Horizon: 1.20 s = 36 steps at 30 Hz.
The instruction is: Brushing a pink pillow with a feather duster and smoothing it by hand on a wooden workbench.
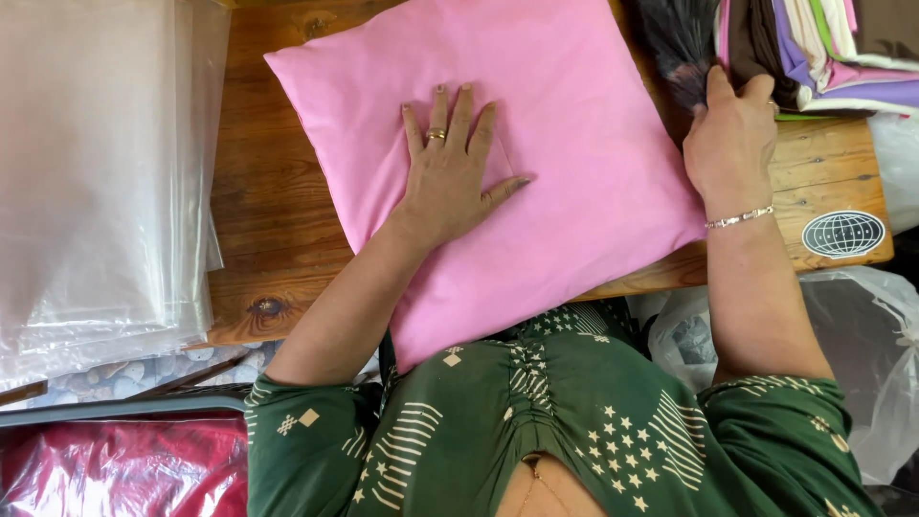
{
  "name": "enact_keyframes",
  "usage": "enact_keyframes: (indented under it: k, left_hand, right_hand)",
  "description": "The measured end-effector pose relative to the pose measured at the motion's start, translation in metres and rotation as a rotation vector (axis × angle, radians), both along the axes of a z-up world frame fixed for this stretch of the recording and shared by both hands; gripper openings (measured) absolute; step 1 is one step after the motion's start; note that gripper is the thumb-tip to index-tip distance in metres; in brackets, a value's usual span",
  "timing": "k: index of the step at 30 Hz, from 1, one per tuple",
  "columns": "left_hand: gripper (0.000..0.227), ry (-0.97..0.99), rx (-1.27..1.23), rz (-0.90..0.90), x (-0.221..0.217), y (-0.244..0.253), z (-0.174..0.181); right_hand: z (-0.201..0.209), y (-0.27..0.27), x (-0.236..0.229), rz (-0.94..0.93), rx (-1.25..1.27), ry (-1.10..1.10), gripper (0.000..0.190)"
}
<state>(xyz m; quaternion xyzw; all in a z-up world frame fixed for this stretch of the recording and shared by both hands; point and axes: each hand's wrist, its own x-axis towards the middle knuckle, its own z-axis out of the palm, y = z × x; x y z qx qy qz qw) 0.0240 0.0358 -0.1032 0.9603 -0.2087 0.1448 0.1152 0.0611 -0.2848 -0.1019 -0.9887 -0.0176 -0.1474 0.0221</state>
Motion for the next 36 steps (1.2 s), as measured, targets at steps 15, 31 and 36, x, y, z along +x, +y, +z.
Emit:
enact_keyframes:
  k: [15,31,36]
  left_hand:
    - [0.021,0.104,-0.114,-0.101,0.028,0.029,0.006]
    - [0.074,0.18,0.102,-0.063,0.011,-0.01,-0.001]
    - [0.074,0.299,0.126,0.047,0.005,0.017,0.011]
  right_hand:
    - [0.064,0.08,-0.112,0.398,0.141,0.46,0.051]
    - [0.039,0.102,-0.028,0.431,0.026,0.498,0.079]
    - [0.02,0.052,-0.009,0.227,0.135,0.37,0.072]
